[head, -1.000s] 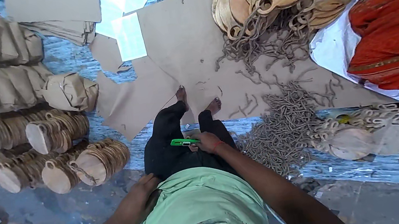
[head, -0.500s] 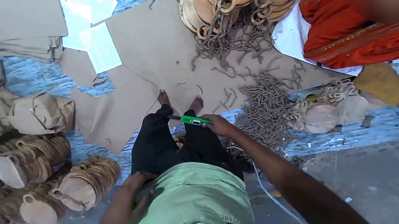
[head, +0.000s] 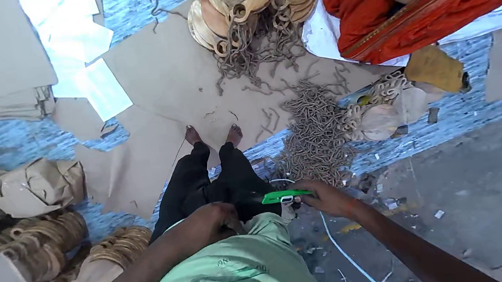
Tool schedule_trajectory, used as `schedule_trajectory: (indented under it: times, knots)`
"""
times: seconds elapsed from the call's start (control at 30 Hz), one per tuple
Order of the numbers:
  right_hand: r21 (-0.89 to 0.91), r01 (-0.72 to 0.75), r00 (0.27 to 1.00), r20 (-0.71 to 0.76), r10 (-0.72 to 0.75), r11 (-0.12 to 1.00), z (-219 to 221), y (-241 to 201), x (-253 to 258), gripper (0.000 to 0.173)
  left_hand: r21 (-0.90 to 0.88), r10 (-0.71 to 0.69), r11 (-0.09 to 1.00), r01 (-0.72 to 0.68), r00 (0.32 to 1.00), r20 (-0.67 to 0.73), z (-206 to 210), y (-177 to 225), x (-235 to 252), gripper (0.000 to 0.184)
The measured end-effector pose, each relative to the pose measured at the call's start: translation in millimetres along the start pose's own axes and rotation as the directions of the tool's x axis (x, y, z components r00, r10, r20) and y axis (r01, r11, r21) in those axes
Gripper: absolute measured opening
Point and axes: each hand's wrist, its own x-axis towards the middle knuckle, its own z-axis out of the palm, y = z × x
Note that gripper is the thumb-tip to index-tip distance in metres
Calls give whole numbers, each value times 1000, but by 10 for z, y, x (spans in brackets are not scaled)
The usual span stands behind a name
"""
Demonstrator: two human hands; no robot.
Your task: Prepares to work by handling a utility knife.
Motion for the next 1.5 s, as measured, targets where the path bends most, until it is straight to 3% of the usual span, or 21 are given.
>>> schedule_trajectory:
  times: [0.13, 0.3, 0.33, 0.4, 0.47, 0.53, 0.6, 0.67, 0.77, 0.83, 0.9, 0.93, 1.03, 1.07, 1.13, 1.2, 1.27, 1.33, 1.4, 1.43, 1.5]
  knots:
    - [-58, 9, 999, -43, -11, 998, 152, -10, -49, 35, -139, -117, 980, 140, 980, 160, -89, 27, -4, 24]
    - [-182, -286, 939, -250, 237, 941, 161, 76, 159, 36, -181, -203, 949, 260, 938, 281, -185, 125, 1, 29]
    - [-151, -287, 920, -319, 229, 946, 146, 129, 183, 34, -183, -204, 948, 260, 939, 277, -183, 125, -4, 29]
    - [-31, -118, 922, -375, 98, 992, 80, 180, 168, 33, -194, -203, 947, 257, 944, 261, -194, 122, -3, 30]
    - [-15, 56, 962, -266, -58, 998, 63, 65, 120, 31, -223, -208, 937, 268, 943, 262, -193, 138, -22, 31]
    - [-148, 37, 988, -141, -58, 988, 38, -100, 164, 32, -227, -208, 936, 270, 942, 264, -195, 153, -5, 32]
    - [-319, -116, 970, -242, 37, 941, 3, -143, 287, 33, -209, -196, 944, 255, 944, 266, -190, 140, 28, 32]
    - [-307, -122, 941, -339, 12, 944, -98, -131, 375, 31, -214, -173, 949, 231, 950, 259, -178, 113, 42, 31]
    - [-154, 61, 990, -119, -80, 986, -178, -302, 417, 32, -226, -178, 945, 236, 952, 248, -167, 127, 29, 30]
    - [-291, -28, 1000, -21, 23, 956, -182, -382, 534, 33, -227, -183, 943, 242, 951, 250, -143, 129, 37, 30]
    - [-418, -162, 983, -146, 110, 894, -258, -308, 717, 33, -230, -170, 946, 228, 954, 248, -131, 116, 66, 30]
    - [-400, -183, 975, -188, 115, 898, -321, -255, 793, 33, -233, -164, 947, 222, 956, 244, -123, 108, 73, 30]
    - [-112, -28, 997, -72, 20, 993, -322, -188, 839, 34, -237, -146, 951, 200, 963, 228, -112, 80, 51, 30]
    - [-122, -40, 999, -30, 37, 992, -251, -161, 852, 34, -241, -144, 950, 198, 964, 221, -106, 76, 44, 30]
    - [-251, -162, 987, -40, 157, 954, -115, 13, 942, 33, -255, -141, 947, 196, 966, 217, -71, 60, 32, 29]
    - [-326, -304, 946, -217, 242, 895, -108, 138, 1007, 33, -265, -136, 946, 187, 970, 200, -62, 35, 41, 29]
    - [-117, -194, 954, -255, 159, 974, -104, 205, 1027, 31, -273, -126, 947, 170, 977, 172, -49, 8, 32, 29]
    - [27, -66, 990, -122, 69, 997, -24, 190, 1006, 33, -270, -129, 948, 170, 978, 163, -38, -18, 21, 29]
    - [-119, -173, 982, -96, 162, 978, 56, 212, 1027, 34, -263, -137, 948, 178, 976, 168, -31, -20, 46, 28]
    - [-195, -260, 959, -169, 228, 946, 80, 238, 1045, 32, -262, -132, 949, 173, 977, 167, -28, -20, 58, 28]
    - [-128, -266, 930, -294, 219, 955, 64, 265, 1084, 30, -260, -128, 951, 165, 980, 155, -40, -16, 69, 28]
